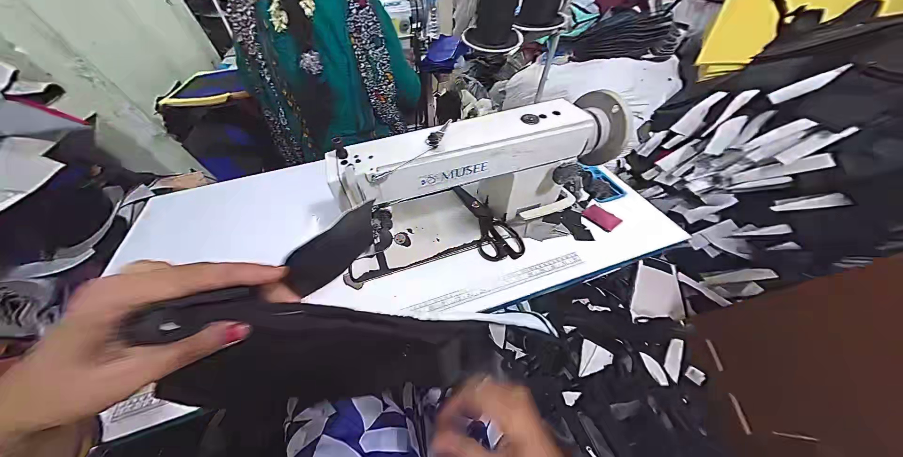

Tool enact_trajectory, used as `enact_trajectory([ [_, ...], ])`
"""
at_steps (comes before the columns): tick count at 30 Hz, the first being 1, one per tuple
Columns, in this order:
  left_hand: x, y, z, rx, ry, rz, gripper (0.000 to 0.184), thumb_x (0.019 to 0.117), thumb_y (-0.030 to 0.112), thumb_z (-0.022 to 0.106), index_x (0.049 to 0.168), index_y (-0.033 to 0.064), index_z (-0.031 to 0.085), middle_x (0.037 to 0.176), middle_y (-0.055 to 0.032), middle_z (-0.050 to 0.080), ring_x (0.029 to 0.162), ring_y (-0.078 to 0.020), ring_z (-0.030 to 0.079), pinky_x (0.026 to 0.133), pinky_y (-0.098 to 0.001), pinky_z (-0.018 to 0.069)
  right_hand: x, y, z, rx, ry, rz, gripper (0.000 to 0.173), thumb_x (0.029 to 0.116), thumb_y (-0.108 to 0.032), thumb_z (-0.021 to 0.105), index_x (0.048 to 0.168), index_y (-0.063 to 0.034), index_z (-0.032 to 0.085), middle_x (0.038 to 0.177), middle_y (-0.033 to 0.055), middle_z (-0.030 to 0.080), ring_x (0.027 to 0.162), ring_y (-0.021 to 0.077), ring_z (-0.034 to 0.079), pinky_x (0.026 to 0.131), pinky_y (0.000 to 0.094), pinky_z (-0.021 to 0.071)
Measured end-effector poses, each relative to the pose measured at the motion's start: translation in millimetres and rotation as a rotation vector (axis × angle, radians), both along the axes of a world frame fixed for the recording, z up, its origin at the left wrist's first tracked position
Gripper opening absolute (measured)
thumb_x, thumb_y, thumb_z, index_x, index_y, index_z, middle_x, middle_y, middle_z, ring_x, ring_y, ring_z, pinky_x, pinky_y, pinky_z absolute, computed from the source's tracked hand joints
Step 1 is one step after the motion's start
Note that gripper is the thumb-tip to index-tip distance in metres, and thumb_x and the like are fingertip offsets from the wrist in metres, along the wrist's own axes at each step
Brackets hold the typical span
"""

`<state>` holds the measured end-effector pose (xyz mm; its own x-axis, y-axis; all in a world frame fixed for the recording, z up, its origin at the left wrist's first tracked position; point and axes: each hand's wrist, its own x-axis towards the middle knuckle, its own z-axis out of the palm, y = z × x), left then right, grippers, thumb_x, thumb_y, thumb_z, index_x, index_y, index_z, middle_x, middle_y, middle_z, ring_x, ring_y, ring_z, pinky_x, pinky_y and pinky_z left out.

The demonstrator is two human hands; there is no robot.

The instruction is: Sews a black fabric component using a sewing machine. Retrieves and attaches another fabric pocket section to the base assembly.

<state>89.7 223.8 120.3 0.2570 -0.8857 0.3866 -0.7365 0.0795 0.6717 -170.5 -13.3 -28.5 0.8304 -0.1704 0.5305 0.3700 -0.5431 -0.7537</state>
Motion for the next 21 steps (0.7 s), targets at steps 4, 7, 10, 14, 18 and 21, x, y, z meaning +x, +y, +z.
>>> enact_trajectory([
  [4, 15.5, 111.8, -16.8, -0.294, 0.158, 0.35, 0.042, 0.0895, 0.018, 0.074, 0.13, 0.0152, 0.063, 0.122, -0.0013, 0.071, 0.113, -0.0168, 0.068, 0.099, -0.0332, 0.0561, 57.2, -71.1, -14.5, -0.385, 0.074, -0.245, 0.078, 0.0736, -0.044, 0.082, 0.141, -0.0117, 0.059, 0.132, 0.0215, 0.064, 0.12, 0.0447, 0.06, 0.091, 0.0663, 0.0458],
  [7, 32.7, 157.7, -29.7, -0.422, 0.17, 0.774, 0.04, 0.0909, 0.006, 0.064, 0.13, 0.0063, 0.058, 0.12, -0.0008, 0.07, 0.109, -0.0101, 0.068, 0.096, -0.0271, 0.0561, 96.9, -98.1, -34.0, -0.184, 0.345, -0.059, 0.022, 0.0873, -0.009, 0.07, 0.107, -0.0019, 0.076, 0.089, 0.0117, 0.076, 0.08, 0.0246, 0.072, 0.078, 0.0487, 0.0555],
  [10, 63.8, 167.6, -57.3, 0.227, -0.143, 1.043, 0.078, 0.0922, 0.023, 0.066, 0.157, -0.0021, 0.03, 0.154, -0.0272, 0.042, 0.141, -0.0388, 0.045, 0.114, -0.058, 0.0358, 151.4, -115.3, -44.3, 0.032, 0.433, -0.015, 0.017, 0.0926, -0.01, 0.066, 0.095, 0.0058, 0.072, 0.078, 0.0084, 0.069, 0.069, 0.009, 0.062, 0.071, 0.0312, 0.0514],
  [14, 48.9, 96.0, -164.2, 0.49, -0.286, 0.814, 0.091, 0.0891, 0.05, 0.07, 0.158, 0.0021, 0.036, 0.16, -0.0291, 0.036, 0.145, -0.057, 0.033, 0.105, -0.0838, 0.023, 230.1, -112.7, -44.0, -0.128, 0.689, -0.191, 0.021, 0.0947, -0.014, 0.068, 0.104, 0.0048, 0.073, 0.096, 0.021, 0.071, 0.093, 0.0324, 0.066, 0.091, 0.0531, 0.0477],
  [18, 28.6, 36.0, -231.7, 0.555, -0.22, 0.69, 0.079, 0.0924, 0.073, 0.044, 0.159, 0.031, 0.039, 0.168, -0.0242, 0.02, 0.155, -0.0494, 0.015, 0.112, -0.0806, 0.0075, 263.1, -118.0, -45.9, -0.218, 0.71, -0.364, 0.019, 0.094, -0.013, 0.071, 0.1, 0.0051, 0.074, 0.098, 0.0285, 0.071, 0.1, 0.0462, 0.066, 0.09, 0.0639, 0.0476],
  [21, 41.0, 25.6, -233.3, 0.556, -0.214, 0.713, 0.08, 0.0912, 0.078, 0.039, 0.16, 0.035, 0.037, 0.169, -0.0215, 0.018, 0.155, -0.0475, 0.014, 0.113, -0.0794, 0.0062, 261.5, -120.2, -44.4, -0.322, 0.715, -0.46, 0.027, 0.0944, -0.02, 0.073, 0.105, 0.0046, 0.072, 0.102, 0.0308, 0.069, 0.102, 0.0496, 0.065, 0.087, 0.0661, 0.0473],
])
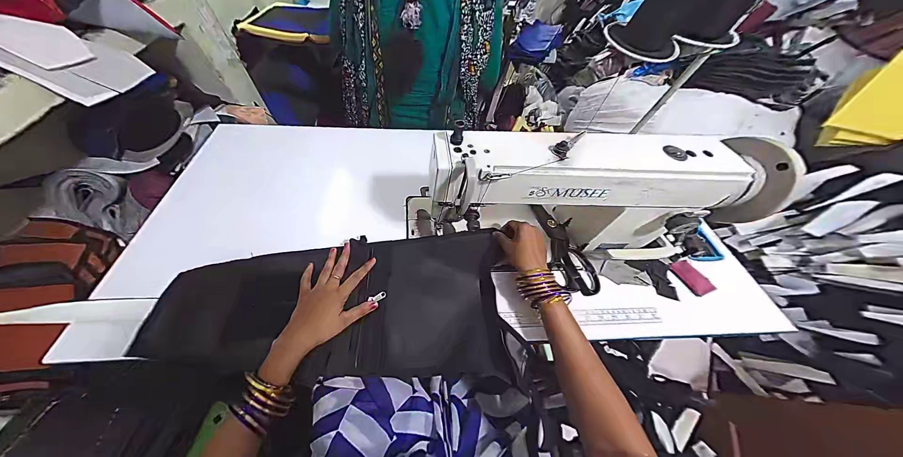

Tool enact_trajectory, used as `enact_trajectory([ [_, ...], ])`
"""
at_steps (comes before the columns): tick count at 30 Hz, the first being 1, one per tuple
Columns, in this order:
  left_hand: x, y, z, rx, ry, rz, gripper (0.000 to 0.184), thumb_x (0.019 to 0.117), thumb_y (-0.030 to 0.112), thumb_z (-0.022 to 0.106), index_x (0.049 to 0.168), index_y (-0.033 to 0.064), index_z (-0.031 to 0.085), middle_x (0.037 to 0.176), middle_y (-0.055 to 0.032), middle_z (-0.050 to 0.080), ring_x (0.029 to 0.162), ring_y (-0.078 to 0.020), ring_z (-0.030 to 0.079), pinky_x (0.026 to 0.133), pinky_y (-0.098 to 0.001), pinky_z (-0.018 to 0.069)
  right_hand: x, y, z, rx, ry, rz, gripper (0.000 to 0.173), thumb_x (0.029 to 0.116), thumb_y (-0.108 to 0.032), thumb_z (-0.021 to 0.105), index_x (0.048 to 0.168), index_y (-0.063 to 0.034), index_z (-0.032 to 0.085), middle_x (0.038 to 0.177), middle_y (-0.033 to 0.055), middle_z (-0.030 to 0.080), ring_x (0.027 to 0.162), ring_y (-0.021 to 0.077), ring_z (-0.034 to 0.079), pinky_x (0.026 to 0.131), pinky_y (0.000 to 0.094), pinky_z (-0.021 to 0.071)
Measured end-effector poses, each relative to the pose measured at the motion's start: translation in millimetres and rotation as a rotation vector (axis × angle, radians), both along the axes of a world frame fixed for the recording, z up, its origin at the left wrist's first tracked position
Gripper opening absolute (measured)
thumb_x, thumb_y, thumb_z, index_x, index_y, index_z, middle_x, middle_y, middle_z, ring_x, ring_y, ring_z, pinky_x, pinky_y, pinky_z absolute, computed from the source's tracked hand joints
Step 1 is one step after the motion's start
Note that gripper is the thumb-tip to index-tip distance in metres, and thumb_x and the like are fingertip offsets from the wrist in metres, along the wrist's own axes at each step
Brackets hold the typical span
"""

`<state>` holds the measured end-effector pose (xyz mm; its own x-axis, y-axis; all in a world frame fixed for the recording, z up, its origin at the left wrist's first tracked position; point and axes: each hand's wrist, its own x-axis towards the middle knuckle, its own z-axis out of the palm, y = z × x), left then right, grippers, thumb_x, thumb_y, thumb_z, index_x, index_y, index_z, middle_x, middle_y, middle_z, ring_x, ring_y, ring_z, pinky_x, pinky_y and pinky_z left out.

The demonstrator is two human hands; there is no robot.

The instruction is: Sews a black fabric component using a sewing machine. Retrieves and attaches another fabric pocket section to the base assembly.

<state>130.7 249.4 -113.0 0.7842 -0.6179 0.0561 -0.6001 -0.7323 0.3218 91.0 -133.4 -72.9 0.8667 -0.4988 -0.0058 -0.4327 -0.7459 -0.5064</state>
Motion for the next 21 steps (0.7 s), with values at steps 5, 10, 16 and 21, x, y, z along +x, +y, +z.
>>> enact_trajectory([
  [5, 2.8, -0.3, -0.2, -0.201, -0.119, -0.044, 0.089, 0.0894, 0.079, 0.038, 0.158, 0.0221, 0.043, 0.164, -0.0319, 0.025, 0.149, -0.0613, 0.018, 0.104, -0.0883, 0.0089, -91.7, -34.5, 19.5, -0.101, -0.225, -0.117, 0.025, 0.0951, -0.014, 0.067, 0.108, 0.0066, 0.073, 0.102, 0.027, 0.072, 0.093, 0.0423, 0.069, 0.086, 0.061, 0.0515],
  [10, -21.6, -30.6, 32.1, -0.294, -0.213, -0.132, 0.078, 0.0947, 0.072, 0.035, 0.15, 0.0206, 0.054, 0.161, -0.02, 0.039, 0.149, -0.0563, 0.025, 0.104, -0.0859, 0.0108, -166.2, -113.2, 10.2, -0.254, -0.161, -0.408, 0.021, 0.0966, -0.006, 0.064, 0.107, 0.0096, 0.073, 0.108, 0.0323, 0.07, 0.104, 0.0476, 0.068, 0.094, 0.0632, 0.0485],
  [16, -10.6, -78.3, 31.4, -0.197, -0.082, -0.253, 0.061, 0.095, 0.049, 0.055, 0.144, 0.0124, 0.061, 0.155, -0.0177, 0.05, 0.147, -0.0511, 0.035, 0.109, -0.0841, 0.0108, -143.1, -145.3, -2.5, -0.237, -0.123, -0.403, 0.027, 0.0933, -0.014, 0.073, 0.11, 0.0074, 0.074, 0.113, 0.0347, 0.066, 0.111, 0.0501, 0.063, 0.1, 0.0636, 0.0449],
  [21, -0.8, -94.4, 4.8, -0.12, -0.021, -0.213, 0.064, 0.1003, 0.051, 0.05, 0.151, 0.0122, 0.052, 0.16, -0.0187, 0.042, 0.149, -0.0484, 0.032, 0.11, -0.0829, 0.0124, -156.5, -151.4, -13.9, -0.253, -0.314, -0.427, 0.021, 0.0971, -0.002, 0.06, 0.109, 0.0098, 0.074, 0.112, 0.034, 0.069, 0.111, 0.0494, 0.065, 0.102, 0.0613, 0.0457],
])
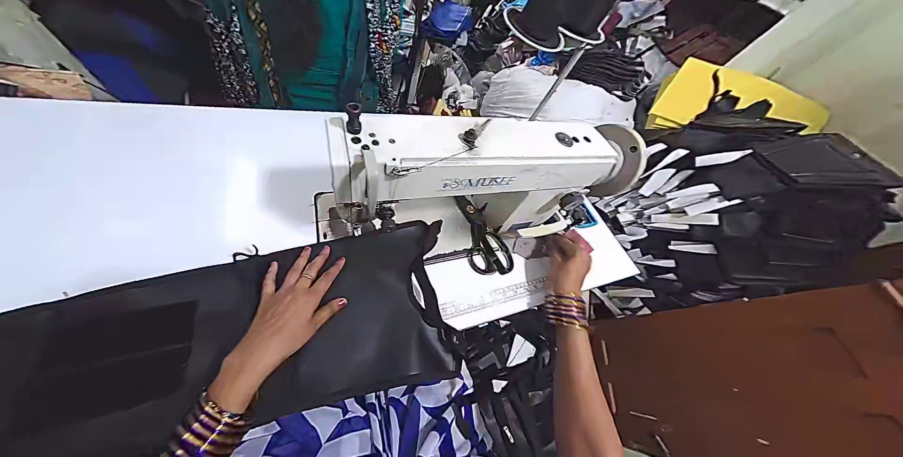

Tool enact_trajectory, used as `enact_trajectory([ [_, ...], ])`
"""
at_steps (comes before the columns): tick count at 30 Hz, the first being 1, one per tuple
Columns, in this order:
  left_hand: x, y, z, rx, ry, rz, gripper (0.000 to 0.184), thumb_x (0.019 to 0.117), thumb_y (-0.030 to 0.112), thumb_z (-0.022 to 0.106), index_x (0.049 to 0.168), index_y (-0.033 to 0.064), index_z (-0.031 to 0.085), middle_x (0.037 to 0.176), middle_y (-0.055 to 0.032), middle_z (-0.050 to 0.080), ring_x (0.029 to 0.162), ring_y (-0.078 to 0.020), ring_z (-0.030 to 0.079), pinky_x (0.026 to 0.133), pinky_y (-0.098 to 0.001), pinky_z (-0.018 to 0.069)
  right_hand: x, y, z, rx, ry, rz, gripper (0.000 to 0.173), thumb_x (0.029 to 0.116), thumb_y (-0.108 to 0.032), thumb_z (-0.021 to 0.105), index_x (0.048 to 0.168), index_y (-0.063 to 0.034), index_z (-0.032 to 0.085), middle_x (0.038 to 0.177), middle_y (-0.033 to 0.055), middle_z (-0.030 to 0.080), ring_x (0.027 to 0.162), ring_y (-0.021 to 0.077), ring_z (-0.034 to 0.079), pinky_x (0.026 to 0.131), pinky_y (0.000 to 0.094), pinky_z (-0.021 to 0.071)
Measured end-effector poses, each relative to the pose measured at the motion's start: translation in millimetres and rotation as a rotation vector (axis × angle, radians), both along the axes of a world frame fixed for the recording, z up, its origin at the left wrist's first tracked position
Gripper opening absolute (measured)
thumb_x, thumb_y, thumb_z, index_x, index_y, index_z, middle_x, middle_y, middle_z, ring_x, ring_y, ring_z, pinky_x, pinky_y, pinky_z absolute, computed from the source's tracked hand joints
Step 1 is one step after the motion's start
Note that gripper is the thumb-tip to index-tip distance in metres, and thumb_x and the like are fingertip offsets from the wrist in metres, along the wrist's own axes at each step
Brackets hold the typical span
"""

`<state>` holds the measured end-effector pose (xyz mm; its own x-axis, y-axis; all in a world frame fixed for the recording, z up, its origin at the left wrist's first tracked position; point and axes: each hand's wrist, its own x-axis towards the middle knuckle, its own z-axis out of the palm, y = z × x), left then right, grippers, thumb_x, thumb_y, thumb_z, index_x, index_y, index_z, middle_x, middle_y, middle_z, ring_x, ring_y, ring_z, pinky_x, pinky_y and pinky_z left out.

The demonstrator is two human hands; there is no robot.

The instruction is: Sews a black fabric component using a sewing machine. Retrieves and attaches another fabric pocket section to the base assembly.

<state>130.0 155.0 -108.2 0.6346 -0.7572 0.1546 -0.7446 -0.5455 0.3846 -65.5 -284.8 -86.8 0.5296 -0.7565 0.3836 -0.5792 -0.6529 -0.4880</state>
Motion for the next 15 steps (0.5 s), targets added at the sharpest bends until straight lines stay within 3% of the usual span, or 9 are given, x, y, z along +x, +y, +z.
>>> enact_trajectory([
  [1, -2.4, -1.2, -8.7, -0.012, -0.06, 0.01, 0.065, 0.1018, 0.053, 0.043, 0.152, 0.0128, 0.051, 0.16, -0.0183, 0.042, 0.148, -0.0474, 0.035, 0.109, -0.0833, 0.0142, -5.8, 9.1, 1.4, -0.025, -0.045, 0.005, 0.022, 0.098, -0.002, 0.059, 0.109, 0.0103, 0.073, 0.111, 0.0336, 0.07, 0.109, 0.0483, 0.066, 0.101, 0.059, 0.0477],
  [3, -11.0, 1.4, -18.2, -0.017, -0.13, 0.025, 0.065, 0.104, 0.055, 0.033, 0.152, 0.0158, 0.051, 0.161, -0.0155, 0.042, 0.148, -0.043, 0.039, 0.11, -0.0818, 0.0173, -7.1, 47.5, 7.4, -0.086, -0.152, 0.039, 0.021, 0.0957, -0.002, 0.061, 0.104, 0.013, 0.073, 0.1, 0.0329, 0.071, 0.092, 0.0427, 0.07, 0.089, 0.0514, 0.054],
  [6, -32.2, 9.3, -15.3, 0.005, -0.106, 0.001, 0.061, 0.1039, 0.053, 0.036, 0.153, 0.0187, 0.051, 0.162, -0.0118, 0.042, 0.148, -0.0386, 0.04, 0.111, -0.08, 0.0188, 29.8, 121.2, 10.7, -0.109, -0.305, 0.308, 0.015, 0.0903, 0.0, 0.066, 0.095, 0.0122, 0.074, 0.087, 0.0251, 0.073, 0.077, 0.0259, 0.072, 0.076, 0.0346, 0.0589],
  [11, -59.3, 26.1, -13.4, 0.019, -0.039, -0.031, 0.06, 0.1015, 0.056, 0.041, 0.151, 0.0238, 0.052, 0.163, -0.0051, 0.042, 0.15, -0.0319, 0.039, 0.113, -0.0749, 0.0222, 135.2, 213.8, -5.7, -0.188, -0.169, 0.725, 0.012, 0.088, 0.003, 0.064, 0.084, 0.0055, 0.075, 0.081, 0.0218, 0.072, 0.077, 0.0364, 0.073, 0.073, 0.0489, 0.059],
  [15, -56.8, 35.9, -11.6, 0.03, -0.018, 0.003, 0.062, 0.1002, 0.059, 0.041, 0.152, 0.0261, 0.052, 0.163, -0.0032, 0.041, 0.151, -0.0304, 0.038, 0.114, -0.0729, 0.0237, 160.5, 240.6, -25.7, -0.186, 0.021, 0.869, 0.018, 0.0891, 0.004, 0.06, 0.09, 0.0063, 0.077, 0.088, 0.0252, 0.072, 0.085, 0.0428, 0.072, 0.075, 0.053, 0.0584],
])
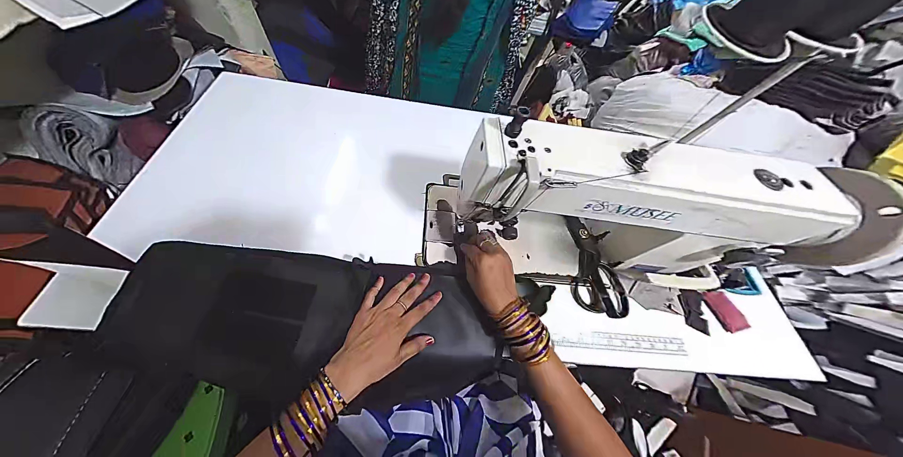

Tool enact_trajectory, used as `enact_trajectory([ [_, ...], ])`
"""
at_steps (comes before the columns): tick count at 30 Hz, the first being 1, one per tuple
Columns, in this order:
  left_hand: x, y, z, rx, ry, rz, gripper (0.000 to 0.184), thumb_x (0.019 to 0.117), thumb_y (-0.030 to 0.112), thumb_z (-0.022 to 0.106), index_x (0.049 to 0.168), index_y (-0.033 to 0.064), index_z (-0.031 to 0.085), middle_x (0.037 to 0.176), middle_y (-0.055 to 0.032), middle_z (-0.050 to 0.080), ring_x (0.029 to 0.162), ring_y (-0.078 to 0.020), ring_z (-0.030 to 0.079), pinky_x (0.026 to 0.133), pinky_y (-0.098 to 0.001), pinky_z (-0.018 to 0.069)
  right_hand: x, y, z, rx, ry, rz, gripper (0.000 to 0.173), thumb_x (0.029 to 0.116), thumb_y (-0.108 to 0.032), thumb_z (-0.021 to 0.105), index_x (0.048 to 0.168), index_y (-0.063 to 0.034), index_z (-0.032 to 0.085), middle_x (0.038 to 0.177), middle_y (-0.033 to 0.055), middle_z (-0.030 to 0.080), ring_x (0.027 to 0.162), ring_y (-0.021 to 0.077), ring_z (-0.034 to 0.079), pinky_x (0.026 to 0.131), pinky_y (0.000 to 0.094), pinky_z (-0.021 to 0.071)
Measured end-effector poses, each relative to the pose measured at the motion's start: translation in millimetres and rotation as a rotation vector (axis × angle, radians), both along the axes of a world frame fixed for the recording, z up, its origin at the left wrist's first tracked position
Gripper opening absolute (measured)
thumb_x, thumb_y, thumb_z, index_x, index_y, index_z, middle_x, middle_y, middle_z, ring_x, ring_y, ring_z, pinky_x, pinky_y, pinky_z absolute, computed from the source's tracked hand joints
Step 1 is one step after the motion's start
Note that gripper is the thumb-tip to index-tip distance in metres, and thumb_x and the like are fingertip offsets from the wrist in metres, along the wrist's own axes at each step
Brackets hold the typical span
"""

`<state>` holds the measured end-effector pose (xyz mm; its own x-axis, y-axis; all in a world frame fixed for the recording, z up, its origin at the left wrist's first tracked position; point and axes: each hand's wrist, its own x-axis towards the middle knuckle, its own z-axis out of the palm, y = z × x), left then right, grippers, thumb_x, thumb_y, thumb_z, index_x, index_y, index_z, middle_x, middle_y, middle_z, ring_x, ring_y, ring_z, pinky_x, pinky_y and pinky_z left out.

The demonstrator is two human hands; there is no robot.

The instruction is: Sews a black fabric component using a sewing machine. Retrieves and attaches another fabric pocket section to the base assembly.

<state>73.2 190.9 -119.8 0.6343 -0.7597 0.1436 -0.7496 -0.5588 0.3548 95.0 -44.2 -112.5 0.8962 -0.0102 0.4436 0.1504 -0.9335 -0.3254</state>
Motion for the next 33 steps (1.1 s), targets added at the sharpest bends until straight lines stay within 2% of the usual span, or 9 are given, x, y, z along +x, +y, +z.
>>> enact_trajectory([
  [7, 6.2, -0.1, -0.6, 0.001, 0.024, 0.002, 0.063, 0.101, 0.061, 0.039, 0.153, 0.026, 0.05, 0.164, -0.0027, 0.039, 0.152, -0.0313, 0.035, 0.115, -0.0725, 0.0218, -8.9, -3.5, -6.5, 0.094, -0.06, 0.05, 0.019, 0.0901, 0.0, 0.061, 0.096, 0.0028, 0.079, 0.098, 0.0229, 0.074, 0.091, 0.039, 0.072, 0.083, 0.0492, 0.0581],
  [12, 6.4, 0.3, -2.2, -0.02, 0.014, 0.001, 0.066, 0.1008, 0.063, 0.037, 0.153, 0.0239, 0.05, 0.163, -0.0034, 0.04, 0.151, -0.0315, 0.037, 0.115, -0.0714, 0.0229, -60.3, -40.3, 29.4, 0.039, 0.273, -0.252, 0.048, 0.088, -0.03, 0.076, 0.12, 0.0052, 0.071, 0.111, 0.0313, 0.068, 0.105, 0.0514, 0.064, 0.091, 0.0644, 0.0479],
  [14, 8.8, -0.4, -2.9, -0.033, -0.005, -0.004, 0.068, 0.1006, 0.063, 0.036, 0.153, 0.0224, 0.05, 0.163, -0.0044, 0.042, 0.15, -0.0321, 0.038, 0.115, -0.0714, 0.0237, -76.1, -53.4, 29.0, 0.132, 0.371, -0.256, 0.045, 0.0844, -0.027, 0.081, 0.114, 0.0055, 0.071, 0.105, 0.0304, 0.07, 0.104, 0.0517, 0.062, 0.093, 0.0642, 0.0444],
  [16, 14.6, -3.5, -2.1, -0.047, 0.005, -0.014, 0.07, 0.1013, 0.064, 0.033, 0.155, 0.0213, 0.047, 0.163, -0.006, 0.04, 0.151, -0.0316, 0.037, 0.116, -0.0709, 0.0228, -81.7, -64.6, 27.4, 0.306, 0.308, -0.187, 0.03, 0.0845, -0.017, 0.079, 0.101, 0.0072, 0.074, 0.095, 0.0235, 0.073, 0.095, 0.0378, 0.067, 0.09, 0.0533, 0.0484],
  [18, 24.1, -7.4, 0.0, -0.056, 0.03, -0.016, 0.072, 0.1025, 0.065, 0.029, 0.157, 0.0203, 0.043, 0.165, -0.0062, 0.038, 0.152, -0.0301, 0.035, 0.117, -0.0699, 0.0213, -71.8, -79.1, 24.2, 0.479, 0.171, -0.142, 0.019, 0.0841, -0.017, 0.076, 0.09, -0.0006, 0.071, 0.079, 0.0009, 0.069, 0.073, 0.0034, 0.063, 0.072, 0.0232, 0.0517],
  [20, 34.9, -12.0, 3.0, -0.046, 0.056, -0.003, 0.073, 0.103, 0.065, 0.027, 0.158, 0.019, 0.041, 0.165, -0.0069, 0.036, 0.153, -0.0298, 0.034, 0.118, -0.0697, 0.02, -52.1, -88.0, 26.5, 0.614, 0.126, -0.152, 0.015, 0.083, -0.013, 0.079, 0.087, -0.0033, 0.068, 0.074, -0.0063, 0.065, 0.068, -0.0061, 0.058, 0.068, 0.0158, 0.0497],
  [26, 65.4, -26.8, 10.1, 0.085, 0.128, 0.019, 0.078, 0.1006, 0.066, 0.036, 0.159, 0.0142, 0.039, 0.167, -0.0085, 0.032, 0.156, -0.0285, 0.026, 0.121, -0.0676, 0.0108, -5.7, -94.8, 26.3, 0.343, 0.272, -0.351, 0.02, 0.0856, -0.013, 0.082, 0.093, 0.0034, 0.073, 0.081, 0.0221, 0.069, 0.078, 0.0386, 0.066, 0.074, 0.0625, 0.0474],
  [30, 78.0, -31.5, 13.7, 0.138, 0.206, -0.002, 0.077, 0.1015, 0.062, 0.041, 0.162, 0.0147, 0.032, 0.171, -0.0061, 0.021, 0.159, -0.0248, 0.014, 0.122, -0.0658, 0.0044, 2.6, -88.2, 24.8, 0.276, 0.304, -0.44, 0.029, 0.0893, -0.021, 0.08, 0.105, 0.0023, 0.073, 0.091, 0.0277, 0.07, 0.088, 0.0478, 0.067, 0.077, 0.0685, 0.0466],
  [33, 75.7, -21.2, 25.0, -0.112, 0.166, -0.056, 0.07, 0.102, 0.05, 0.05, 0.159, 0.011, 0.039, 0.169, -0.0088, 0.028, 0.159, -0.0298, 0.016, 0.121, -0.0697, 0.0073, -11.9, -94.3, 32.3, 0.236, 0.244, -0.404, 0.049, 0.0939, -0.03, 0.074, 0.128, 0.0048, 0.064, 0.115, 0.0328, 0.066, 0.103, 0.0519, 0.065, 0.086, 0.0698, 0.0475],
])
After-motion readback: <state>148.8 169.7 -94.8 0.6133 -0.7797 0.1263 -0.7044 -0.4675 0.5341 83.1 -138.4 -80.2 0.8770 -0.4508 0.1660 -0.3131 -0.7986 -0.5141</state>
